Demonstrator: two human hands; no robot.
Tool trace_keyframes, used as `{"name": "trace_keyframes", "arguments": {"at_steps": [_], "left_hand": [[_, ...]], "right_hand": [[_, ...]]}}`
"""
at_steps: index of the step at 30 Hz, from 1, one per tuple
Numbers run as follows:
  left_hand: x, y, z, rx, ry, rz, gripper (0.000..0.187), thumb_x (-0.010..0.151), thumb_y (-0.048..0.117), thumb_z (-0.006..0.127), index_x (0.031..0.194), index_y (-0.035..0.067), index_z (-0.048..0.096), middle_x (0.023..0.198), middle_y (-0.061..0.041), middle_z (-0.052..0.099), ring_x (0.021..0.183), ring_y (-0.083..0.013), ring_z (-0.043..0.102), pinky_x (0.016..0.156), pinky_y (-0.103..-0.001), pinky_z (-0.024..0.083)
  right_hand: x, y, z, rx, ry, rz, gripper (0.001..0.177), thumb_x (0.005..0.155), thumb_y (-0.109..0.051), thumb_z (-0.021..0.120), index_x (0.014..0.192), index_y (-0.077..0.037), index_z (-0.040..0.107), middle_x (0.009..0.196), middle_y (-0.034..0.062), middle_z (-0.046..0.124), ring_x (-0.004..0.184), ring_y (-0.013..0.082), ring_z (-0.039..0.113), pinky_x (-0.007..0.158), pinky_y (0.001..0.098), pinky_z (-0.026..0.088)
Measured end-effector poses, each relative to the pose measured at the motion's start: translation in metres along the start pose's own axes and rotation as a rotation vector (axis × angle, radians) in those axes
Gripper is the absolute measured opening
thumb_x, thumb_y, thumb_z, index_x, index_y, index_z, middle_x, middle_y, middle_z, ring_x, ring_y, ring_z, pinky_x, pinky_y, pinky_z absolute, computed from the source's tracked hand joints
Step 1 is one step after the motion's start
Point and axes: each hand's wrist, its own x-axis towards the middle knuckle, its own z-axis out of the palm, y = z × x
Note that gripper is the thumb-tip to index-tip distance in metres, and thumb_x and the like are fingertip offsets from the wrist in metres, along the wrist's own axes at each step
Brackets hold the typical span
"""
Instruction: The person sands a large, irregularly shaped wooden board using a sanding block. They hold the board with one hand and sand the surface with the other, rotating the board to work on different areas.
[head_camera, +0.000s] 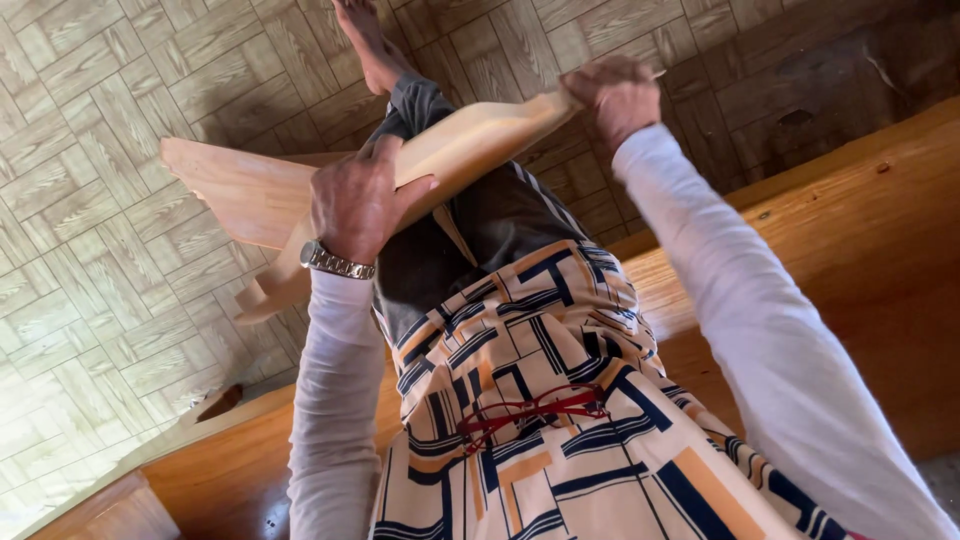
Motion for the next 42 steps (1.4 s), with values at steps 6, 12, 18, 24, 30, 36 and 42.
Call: {"name": "trace_keyframes", "arguments": {"at_steps": [6,12,18,24,30,36,42], "left_hand": [[-0.002,0.0,0.0,-0.084,0.005,-0.037,0.058,0.085,0.07,0.076,0.112,0.019,0.064,0.086,-0.004,0.075,0.069,-0.0297,0.072,0.046,-0.048,0.048],[0.003,0.005,-0.002,-0.04,-0.057,-0.03,0.058,0.086,0.075,0.073,0.1,0.021,0.059,0.069,-0.007,0.071,0.061,-0.0319,0.07,0.045,-0.047,0.049],[-0.002,0.005,0.003,-0.071,0.042,0.009,0.057,0.083,0.072,0.076,0.106,0.023,0.062,0.081,-0.003,0.072,0.07,-0.0262,0.072,0.047,-0.043,0.05],[-0.009,0.014,-0.006,-0.2,0.005,0.051,0.055,0.086,0.067,0.072,0.106,0.018,0.056,0.083,-0.005,0.071,0.071,-0.0301,0.074,0.063,-0.044,0.058],[-0.045,0.039,0.01,-0.127,0.142,0.076,0.045,0.081,0.057,0.077,0.103,0.021,0.063,0.082,-0.001,0.067,0.07,-0.0254,0.07,0.066,-0.037,0.058],[-0.105,0.076,0.01,-0.102,0.186,0.129,0.048,0.08,0.035,0.081,0.123,0.021,0.065,0.108,-0.001,0.068,0.095,-0.0226,0.069,0.081,-0.034,0.058],[-0.149,0.096,-0.008,-0.268,0.204,0.005,0.045,0.087,0.032,0.077,0.129,0.021,0.067,0.126,-0.001,0.068,0.113,-0.0258,0.064,0.1,-0.038,0.051]], "right_hand": [[0.017,-0.002,-0.021,0.07,0.255,0.06,0.03,0.095,-0.026,0.078,0.123,-0.038,0.08,0.13,-0.003,0.074,0.122,0.0189,0.064,0.1,0.04,0.035],[-0.019,-0.019,0.015,0.142,0.182,-0.007,0.051,0.105,-0.013,0.057,0.153,-0.03,0.056,0.15,-0.0008,0.062,0.139,0.0271,0.053,0.113,0.0381,0.032],[0.006,0.028,-0.028,0.116,-0.107,0.284,0.02,0.106,-0.059,0.057,0.105,-0.041,0.066,0.14,-0.0162,0.064,0.134,0.0073,0.053,0.102,0.0545,0.027],[-0.047,0.016,0.04,0.086,-0.124,0.203,0.05,0.094,-0.017,0.066,0.135,-0.046,0.067,0.137,-0.0074,0.069,0.126,0.0273,0.064,0.1,0.0499,0.056],[-0.006,0.039,-0.018,-0.067,-0.41,0.452,0.054,0.096,-0.023,0.048,0.131,-0.062,0.062,0.107,0.016,0.079,0.1,0.0446,0.074,0.089,0.0537,0.057],[-0.005,-0.06,-0.055,0.717,-0.161,0.096,0.065,0.084,0.008,0.041,0.135,-0.02,0.07,0.13,0.019,0.07,0.123,0.0441,0.062,0.107,0.053,0.048],[-0.032,-0.087,0.016,0.487,-0.108,-0.216,0.06,0.084,0.0,0.057,0.132,-0.032,0.073,0.134,-0.0002,0.072,0.125,0.0246,0.065,0.109,0.0403,0.051]]}}
